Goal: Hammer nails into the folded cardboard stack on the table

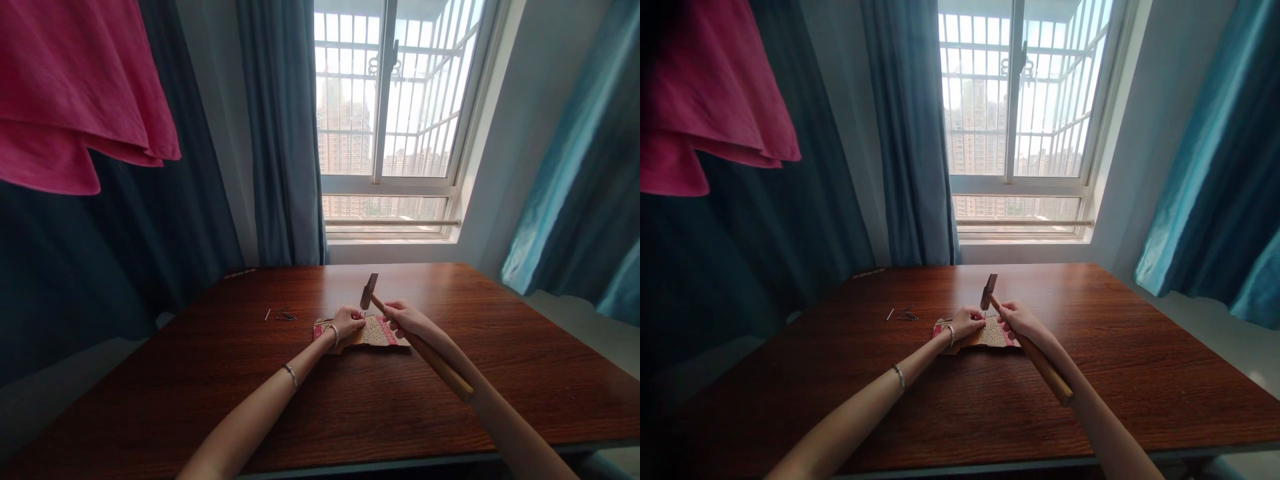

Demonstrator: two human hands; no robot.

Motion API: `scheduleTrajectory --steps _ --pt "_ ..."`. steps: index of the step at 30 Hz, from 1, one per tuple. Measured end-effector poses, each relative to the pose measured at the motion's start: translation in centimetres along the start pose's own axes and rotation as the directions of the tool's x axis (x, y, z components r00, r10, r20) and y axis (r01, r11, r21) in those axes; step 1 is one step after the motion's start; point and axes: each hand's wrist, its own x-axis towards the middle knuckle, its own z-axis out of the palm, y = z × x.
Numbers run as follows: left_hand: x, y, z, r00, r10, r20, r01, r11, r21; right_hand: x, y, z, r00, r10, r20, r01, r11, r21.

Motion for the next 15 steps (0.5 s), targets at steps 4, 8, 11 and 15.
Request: scheduleTrajectory --steps 4,8,11,15 --pt "0.04 -0.25 0.04 1.000 0.016 0.002 -0.016 1.000 0.004 -0.06 0.06 0.24 1.000 0.000 -0.020 0.001 1.000 0.008" --pt "-0.04 -0.06 -0.07 1.000 0.017 -0.002 -0.017 1.000 0.003 0.06 0.36 0.14 0.999 -0.001 -0.042 0.003 0.999 0.040" --pt "-0.13 0.28 -0.17 1.000 -0.004 0.006 0.004 1.000 0.007 0.08 0.56 0.05 0.999 0.044 -0.008 -0.043 0.997 0.065" --pt "-0.20 0.64 -0.23 0.999 -0.050 0.006 0.050 0.999 0.014 -0.20 0.55 0.26 0.999 0.042 -0.034 -0.039 0.995 0.088"
